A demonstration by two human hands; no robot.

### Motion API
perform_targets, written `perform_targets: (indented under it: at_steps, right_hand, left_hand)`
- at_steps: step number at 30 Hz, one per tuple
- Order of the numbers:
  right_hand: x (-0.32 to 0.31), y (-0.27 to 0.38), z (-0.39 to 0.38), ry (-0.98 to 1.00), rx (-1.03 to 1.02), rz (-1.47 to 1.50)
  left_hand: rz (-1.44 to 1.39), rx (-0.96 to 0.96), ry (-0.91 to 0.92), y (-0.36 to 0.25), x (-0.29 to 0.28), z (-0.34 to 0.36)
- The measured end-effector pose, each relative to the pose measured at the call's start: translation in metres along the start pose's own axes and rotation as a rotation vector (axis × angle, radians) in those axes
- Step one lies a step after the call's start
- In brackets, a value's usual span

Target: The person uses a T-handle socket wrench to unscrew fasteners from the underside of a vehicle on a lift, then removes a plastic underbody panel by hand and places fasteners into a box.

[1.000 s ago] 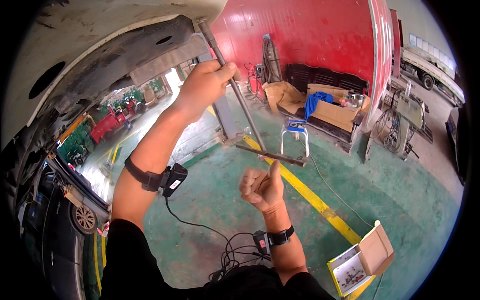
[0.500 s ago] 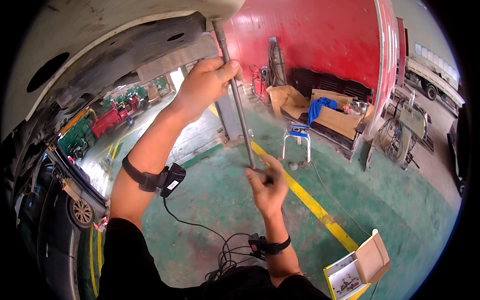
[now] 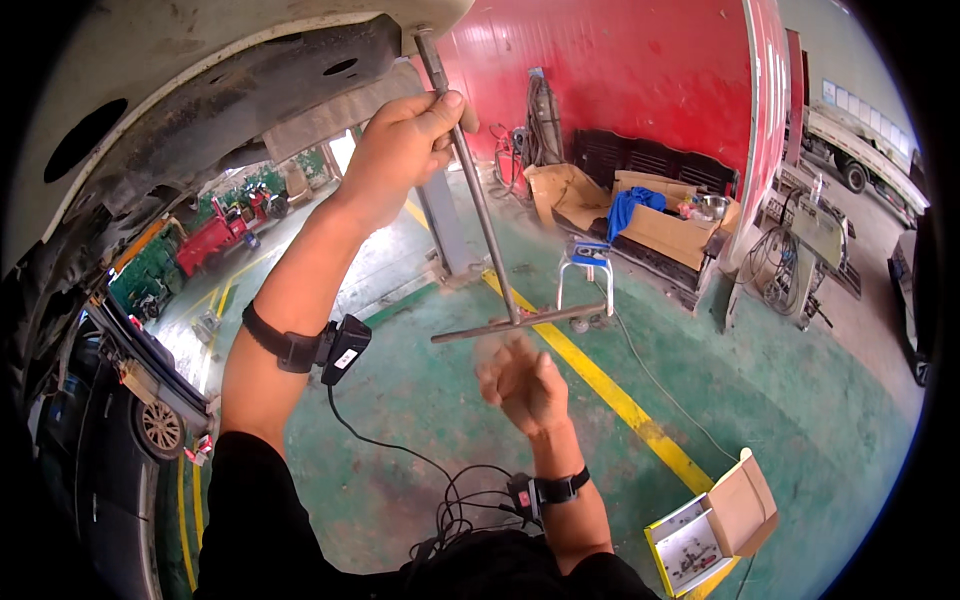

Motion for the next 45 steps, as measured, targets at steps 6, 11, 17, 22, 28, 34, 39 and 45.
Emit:
perform_targets:
  at_steps: [6,11,17,22,28,34,39,45]
  right_hand:
    - [0.018,0.031,0.043,0.044,-0.397,-0.517]
    - [0.039,0.042,0.03,-0.253,-0.612,-0.982]
    - [0.033,0.042,0.029,-0.33,-0.664,-1.181]
    - [0.05,0.051,0.027,-0.371,-1.229,-1.775]
    - [0.011,0.03,0.012,-0.293,-0.787,-1.346]
    - [-0.008,0.021,-0.006,-0.342,-0.54,-1.22]
    - [-0.027,0.024,-0.009,-0.336,-0.393,-1.149]
    - [-0.048,0.039,0.001,-0.26,-0.233,-1.147]
  left_hand:
    - [-0.061,0.001,0.006,-0.002,0.004,0.008]
    - [-0.307,0.034,-0.129,-0.012,-0.009,0.024]
    - [-0.585,0.118,-0.214,-0.009,-0.012,0.037]
    - [-0.656,0.143,-0.17,-0.011,-0.009,0.037]
    - [-0.573,0.087,-0.159,0.001,-0.002,0.032]
    - [-0.596,-0.013,-0.066,0.037,-0.004,0.019]
    - [-0.545,-0.088,-0.094,0.082,-0.022,0.003]
    - [-0.448,-0.231,-0.349,0.114,-0.045,-0.011]
Point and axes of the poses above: each hand's wrist, its own z-axis towards the middle knuckle, its own x-axis out of the palm, y = z × x, the point moved 4 cm from there along z, towards the middle knuckle, and after that the axes turned 2 degrees about -z, right-handed, at the moved point
